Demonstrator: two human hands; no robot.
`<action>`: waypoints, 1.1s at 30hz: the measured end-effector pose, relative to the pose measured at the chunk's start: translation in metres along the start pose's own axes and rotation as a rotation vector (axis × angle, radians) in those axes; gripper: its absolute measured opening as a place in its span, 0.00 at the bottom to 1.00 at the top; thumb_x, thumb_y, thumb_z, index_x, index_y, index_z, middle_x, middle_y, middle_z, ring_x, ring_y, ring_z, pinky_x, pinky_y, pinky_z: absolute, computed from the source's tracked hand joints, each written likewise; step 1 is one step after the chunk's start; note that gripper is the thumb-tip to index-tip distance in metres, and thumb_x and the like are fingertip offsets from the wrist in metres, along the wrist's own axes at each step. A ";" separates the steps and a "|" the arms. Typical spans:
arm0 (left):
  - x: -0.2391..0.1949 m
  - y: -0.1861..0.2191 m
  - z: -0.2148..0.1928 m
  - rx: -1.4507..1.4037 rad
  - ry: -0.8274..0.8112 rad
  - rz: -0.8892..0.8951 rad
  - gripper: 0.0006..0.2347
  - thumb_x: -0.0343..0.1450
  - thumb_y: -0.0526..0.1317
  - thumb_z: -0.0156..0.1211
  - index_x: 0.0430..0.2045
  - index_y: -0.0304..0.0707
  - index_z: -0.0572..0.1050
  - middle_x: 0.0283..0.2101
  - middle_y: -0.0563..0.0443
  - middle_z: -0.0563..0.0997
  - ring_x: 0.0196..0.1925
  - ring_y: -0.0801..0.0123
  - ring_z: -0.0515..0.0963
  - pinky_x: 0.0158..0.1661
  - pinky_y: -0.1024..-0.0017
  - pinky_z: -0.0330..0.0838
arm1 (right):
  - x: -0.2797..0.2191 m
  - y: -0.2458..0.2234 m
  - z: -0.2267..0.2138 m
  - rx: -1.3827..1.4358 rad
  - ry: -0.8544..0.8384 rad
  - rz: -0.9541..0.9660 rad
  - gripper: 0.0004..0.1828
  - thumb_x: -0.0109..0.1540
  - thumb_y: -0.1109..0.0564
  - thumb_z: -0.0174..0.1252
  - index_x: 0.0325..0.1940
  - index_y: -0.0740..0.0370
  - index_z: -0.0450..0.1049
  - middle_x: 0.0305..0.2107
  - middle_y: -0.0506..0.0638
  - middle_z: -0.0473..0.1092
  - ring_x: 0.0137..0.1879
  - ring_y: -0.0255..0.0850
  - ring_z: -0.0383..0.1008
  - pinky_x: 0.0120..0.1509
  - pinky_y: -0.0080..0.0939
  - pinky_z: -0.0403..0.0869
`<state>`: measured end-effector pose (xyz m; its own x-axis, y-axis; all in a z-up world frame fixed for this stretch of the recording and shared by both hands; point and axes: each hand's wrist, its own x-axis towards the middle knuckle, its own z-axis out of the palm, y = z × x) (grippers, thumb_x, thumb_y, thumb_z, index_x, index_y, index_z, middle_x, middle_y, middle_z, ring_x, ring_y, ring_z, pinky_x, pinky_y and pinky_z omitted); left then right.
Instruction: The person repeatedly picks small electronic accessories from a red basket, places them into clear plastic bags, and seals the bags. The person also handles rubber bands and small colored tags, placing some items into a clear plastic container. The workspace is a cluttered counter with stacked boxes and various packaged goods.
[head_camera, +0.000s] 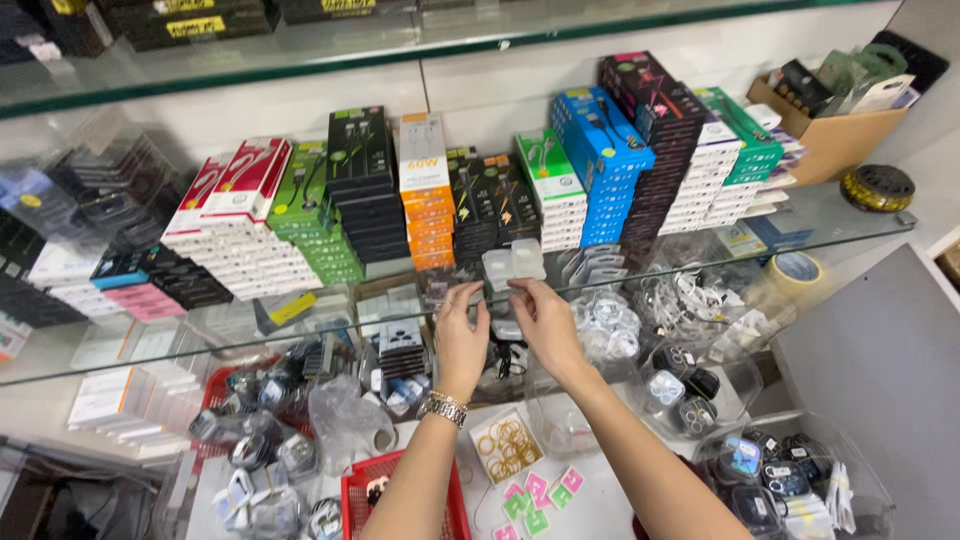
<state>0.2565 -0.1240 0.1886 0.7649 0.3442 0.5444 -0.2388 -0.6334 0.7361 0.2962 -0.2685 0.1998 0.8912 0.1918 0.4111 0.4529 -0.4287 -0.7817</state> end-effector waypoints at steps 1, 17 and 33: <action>-0.011 -0.003 -0.010 -0.032 -0.037 -0.122 0.10 0.72 0.36 0.59 0.44 0.34 0.80 0.41 0.42 0.83 0.41 0.56 0.82 0.43 0.63 0.75 | -0.010 -0.002 0.011 0.070 -0.069 0.053 0.13 0.64 0.59 0.59 0.52 0.63 0.78 0.28 0.53 0.75 0.32 0.39 0.74 0.38 0.41 0.73; -0.222 -0.231 -0.140 0.263 -0.651 -0.467 0.09 0.67 0.38 0.59 0.35 0.36 0.84 0.39 0.34 0.83 0.43 0.47 0.84 0.48 0.57 0.77 | -0.253 0.061 0.238 -0.178 -1.084 -0.076 0.20 0.56 0.46 0.67 0.44 0.63 0.80 0.35 0.56 0.78 0.44 0.49 0.79 0.51 0.49 0.77; -0.280 -0.187 -0.154 0.315 -1.095 -0.175 0.22 0.52 0.41 0.76 0.39 0.33 0.81 0.43 0.33 0.80 0.49 0.44 0.80 0.51 0.55 0.74 | -0.232 0.042 0.198 -0.241 -0.715 0.309 0.18 0.63 0.49 0.56 0.55 0.56 0.71 0.42 0.62 0.77 0.51 0.58 0.78 0.55 0.55 0.74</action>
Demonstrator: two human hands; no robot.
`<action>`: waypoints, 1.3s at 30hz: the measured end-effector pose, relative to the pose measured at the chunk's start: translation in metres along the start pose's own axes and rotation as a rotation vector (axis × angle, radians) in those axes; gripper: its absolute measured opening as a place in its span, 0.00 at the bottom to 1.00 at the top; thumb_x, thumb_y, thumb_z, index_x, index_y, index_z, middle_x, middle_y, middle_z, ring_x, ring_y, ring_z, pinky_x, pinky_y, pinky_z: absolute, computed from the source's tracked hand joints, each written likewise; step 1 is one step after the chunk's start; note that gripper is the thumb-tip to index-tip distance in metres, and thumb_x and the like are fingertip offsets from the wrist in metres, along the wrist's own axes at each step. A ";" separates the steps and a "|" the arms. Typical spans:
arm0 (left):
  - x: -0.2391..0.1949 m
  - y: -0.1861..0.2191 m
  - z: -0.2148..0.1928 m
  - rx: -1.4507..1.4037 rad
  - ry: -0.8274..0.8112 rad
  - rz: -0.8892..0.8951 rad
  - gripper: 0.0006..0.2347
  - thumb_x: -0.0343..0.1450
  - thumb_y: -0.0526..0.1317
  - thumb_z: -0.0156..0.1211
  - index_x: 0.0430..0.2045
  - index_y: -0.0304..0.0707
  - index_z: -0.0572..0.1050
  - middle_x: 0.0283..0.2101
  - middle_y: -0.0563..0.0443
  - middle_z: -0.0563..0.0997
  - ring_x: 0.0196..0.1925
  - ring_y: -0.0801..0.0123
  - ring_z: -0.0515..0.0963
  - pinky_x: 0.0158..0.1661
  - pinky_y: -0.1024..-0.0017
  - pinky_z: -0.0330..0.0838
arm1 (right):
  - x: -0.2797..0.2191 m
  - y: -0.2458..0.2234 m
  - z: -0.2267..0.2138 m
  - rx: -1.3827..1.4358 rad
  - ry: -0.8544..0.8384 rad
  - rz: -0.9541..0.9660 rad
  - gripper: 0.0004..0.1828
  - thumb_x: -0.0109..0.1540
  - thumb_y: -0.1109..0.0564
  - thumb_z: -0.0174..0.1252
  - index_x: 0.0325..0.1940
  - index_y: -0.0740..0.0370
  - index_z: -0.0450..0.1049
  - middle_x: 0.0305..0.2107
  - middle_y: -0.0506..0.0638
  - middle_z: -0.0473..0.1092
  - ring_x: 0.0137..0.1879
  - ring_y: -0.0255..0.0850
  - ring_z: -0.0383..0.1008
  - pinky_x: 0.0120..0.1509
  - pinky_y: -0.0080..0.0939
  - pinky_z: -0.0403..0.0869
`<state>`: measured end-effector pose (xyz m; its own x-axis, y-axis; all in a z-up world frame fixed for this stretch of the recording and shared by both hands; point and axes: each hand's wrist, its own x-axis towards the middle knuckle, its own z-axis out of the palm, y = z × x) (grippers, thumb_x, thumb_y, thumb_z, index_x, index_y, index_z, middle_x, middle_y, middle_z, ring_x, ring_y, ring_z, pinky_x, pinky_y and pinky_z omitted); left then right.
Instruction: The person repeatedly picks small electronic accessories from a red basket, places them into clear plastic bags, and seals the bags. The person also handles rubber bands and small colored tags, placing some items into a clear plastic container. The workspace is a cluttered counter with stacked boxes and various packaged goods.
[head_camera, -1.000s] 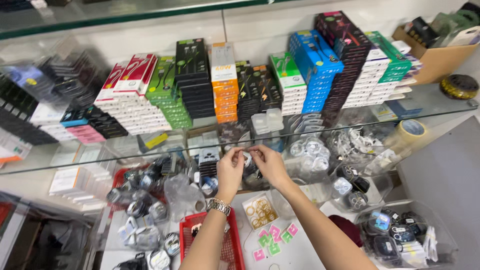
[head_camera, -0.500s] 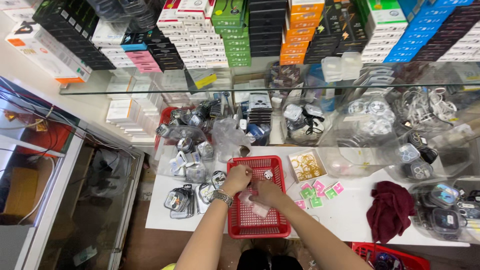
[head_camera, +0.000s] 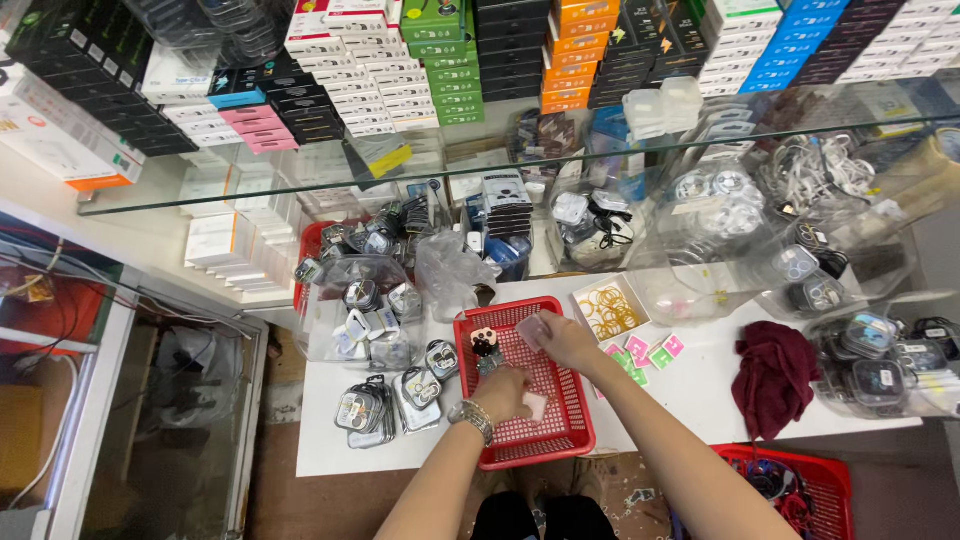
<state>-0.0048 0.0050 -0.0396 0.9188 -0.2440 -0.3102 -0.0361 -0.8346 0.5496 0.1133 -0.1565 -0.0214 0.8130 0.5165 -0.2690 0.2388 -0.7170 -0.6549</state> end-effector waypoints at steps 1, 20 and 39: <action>0.002 0.002 0.014 0.074 0.132 0.064 0.30 0.45 0.42 0.80 0.42 0.31 0.79 0.49 0.27 0.78 0.52 0.38 0.78 0.50 0.52 0.73 | 0.000 0.004 -0.007 0.033 0.006 0.002 0.18 0.64 0.48 0.55 0.54 0.57 0.70 0.41 0.62 0.77 0.50 0.58 0.78 0.54 0.54 0.74; 0.002 0.063 -0.108 -1.370 0.481 0.087 0.18 0.67 0.28 0.64 0.52 0.36 0.74 0.44 0.48 0.85 0.46 0.74 0.83 0.48 0.78 0.77 | -0.050 -0.053 -0.121 0.677 -0.113 0.038 0.10 0.66 0.58 0.55 0.49 0.65 0.68 0.39 0.54 0.78 0.33 0.41 0.74 0.29 0.43 0.63; 0.008 0.141 -0.127 -0.958 0.855 -0.010 0.13 0.75 0.35 0.59 0.53 0.34 0.80 0.32 0.50 0.83 0.29 0.79 0.77 0.30 0.80 0.71 | -0.066 -0.052 -0.156 0.945 0.009 -0.170 0.12 0.66 0.61 0.55 0.52 0.67 0.69 0.45 0.52 0.77 0.46 0.37 0.80 0.52 0.35 0.79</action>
<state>0.0475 -0.0525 0.1338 0.8889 0.4509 0.0805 -0.0592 -0.0611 0.9964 0.1301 -0.2264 0.1403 0.8119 0.5723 -0.1149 -0.1695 0.0428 -0.9846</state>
